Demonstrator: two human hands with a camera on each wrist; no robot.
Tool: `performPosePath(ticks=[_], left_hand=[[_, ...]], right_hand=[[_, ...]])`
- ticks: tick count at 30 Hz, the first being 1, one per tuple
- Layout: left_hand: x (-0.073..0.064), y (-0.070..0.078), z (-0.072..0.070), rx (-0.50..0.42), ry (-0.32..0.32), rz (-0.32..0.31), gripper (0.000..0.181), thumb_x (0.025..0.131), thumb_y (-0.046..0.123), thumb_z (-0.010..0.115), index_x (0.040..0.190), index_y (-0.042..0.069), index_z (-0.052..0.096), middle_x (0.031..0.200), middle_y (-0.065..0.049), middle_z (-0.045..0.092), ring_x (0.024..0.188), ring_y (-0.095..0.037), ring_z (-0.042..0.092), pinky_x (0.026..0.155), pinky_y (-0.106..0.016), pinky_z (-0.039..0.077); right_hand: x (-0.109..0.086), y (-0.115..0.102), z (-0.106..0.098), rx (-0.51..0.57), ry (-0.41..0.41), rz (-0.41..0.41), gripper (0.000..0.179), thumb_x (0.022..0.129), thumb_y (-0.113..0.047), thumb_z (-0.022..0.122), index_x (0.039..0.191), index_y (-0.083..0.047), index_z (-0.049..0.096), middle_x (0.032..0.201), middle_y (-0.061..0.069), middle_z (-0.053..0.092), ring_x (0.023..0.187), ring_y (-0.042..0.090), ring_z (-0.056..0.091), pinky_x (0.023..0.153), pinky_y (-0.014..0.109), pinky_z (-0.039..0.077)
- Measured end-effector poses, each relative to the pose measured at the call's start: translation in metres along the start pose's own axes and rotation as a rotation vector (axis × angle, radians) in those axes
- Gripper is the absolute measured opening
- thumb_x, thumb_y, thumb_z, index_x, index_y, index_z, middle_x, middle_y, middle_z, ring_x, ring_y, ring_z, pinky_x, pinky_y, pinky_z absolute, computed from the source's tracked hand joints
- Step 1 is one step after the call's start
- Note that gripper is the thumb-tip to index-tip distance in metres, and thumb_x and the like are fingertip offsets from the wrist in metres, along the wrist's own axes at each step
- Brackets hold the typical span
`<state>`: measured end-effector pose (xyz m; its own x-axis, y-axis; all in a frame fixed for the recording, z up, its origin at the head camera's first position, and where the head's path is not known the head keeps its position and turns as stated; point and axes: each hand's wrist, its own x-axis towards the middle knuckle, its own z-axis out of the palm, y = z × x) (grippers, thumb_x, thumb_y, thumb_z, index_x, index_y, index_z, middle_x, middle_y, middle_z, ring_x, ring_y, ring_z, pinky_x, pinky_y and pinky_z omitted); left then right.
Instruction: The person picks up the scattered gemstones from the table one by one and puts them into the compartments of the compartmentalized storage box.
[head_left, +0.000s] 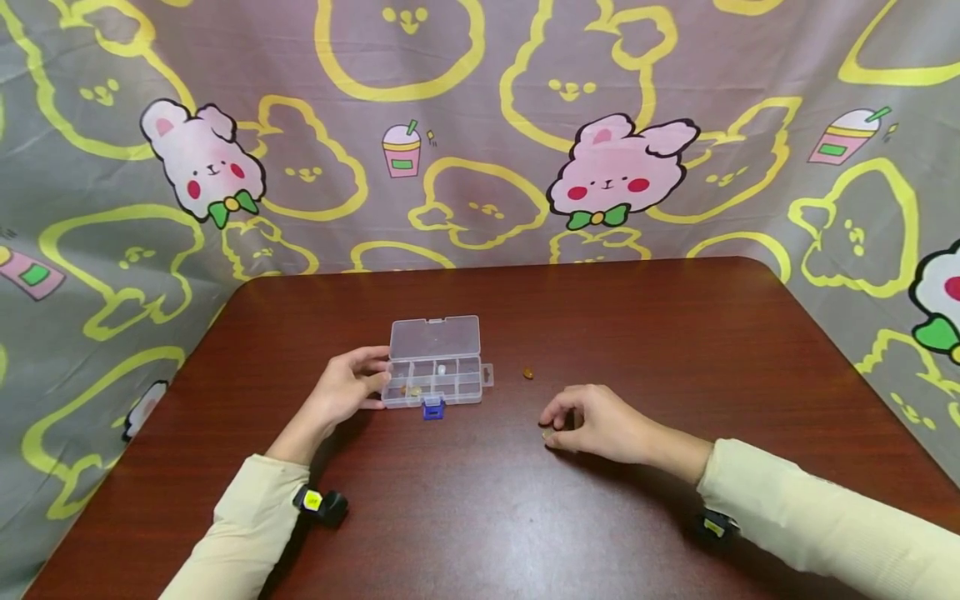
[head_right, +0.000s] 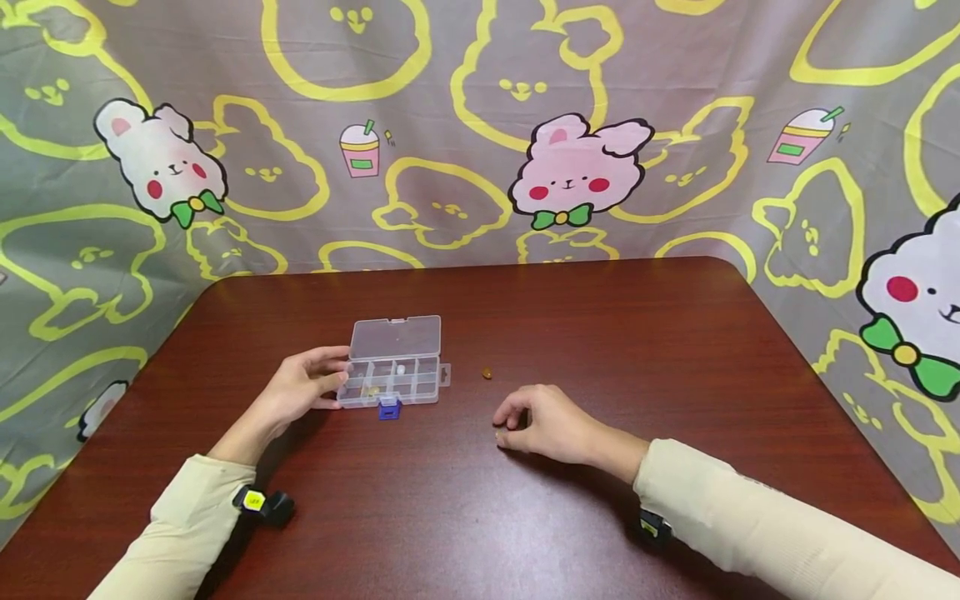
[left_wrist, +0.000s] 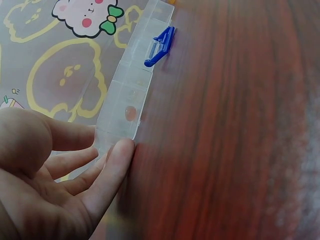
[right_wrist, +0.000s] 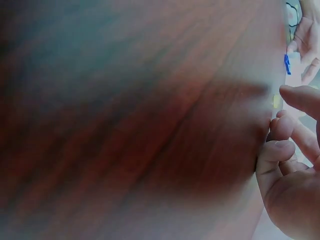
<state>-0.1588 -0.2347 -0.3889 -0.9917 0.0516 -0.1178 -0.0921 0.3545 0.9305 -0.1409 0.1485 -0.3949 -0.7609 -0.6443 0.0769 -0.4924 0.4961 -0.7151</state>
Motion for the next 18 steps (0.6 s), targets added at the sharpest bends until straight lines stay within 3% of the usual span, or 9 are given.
performPosePath(ticks=[18], left_hand=[[-0.0009,0.0018,-0.0004,0.016,0.008,-0.021,0.045,0.098,-0.003,0.059,0.142,-0.003,0.051,0.127,-0.028,0.058,0.088,-0.024,0.064,0.065,-0.035,0.062]], right_hand=[[-0.0031,0.0007,0.0033,-0.015,0.014,-0.034,0.016,0.082,-0.007,0.083,0.095,-0.015,0.077,0.083,-0.008,0.061,0.067,0.007,0.054,0.064,0.024,0.049]])
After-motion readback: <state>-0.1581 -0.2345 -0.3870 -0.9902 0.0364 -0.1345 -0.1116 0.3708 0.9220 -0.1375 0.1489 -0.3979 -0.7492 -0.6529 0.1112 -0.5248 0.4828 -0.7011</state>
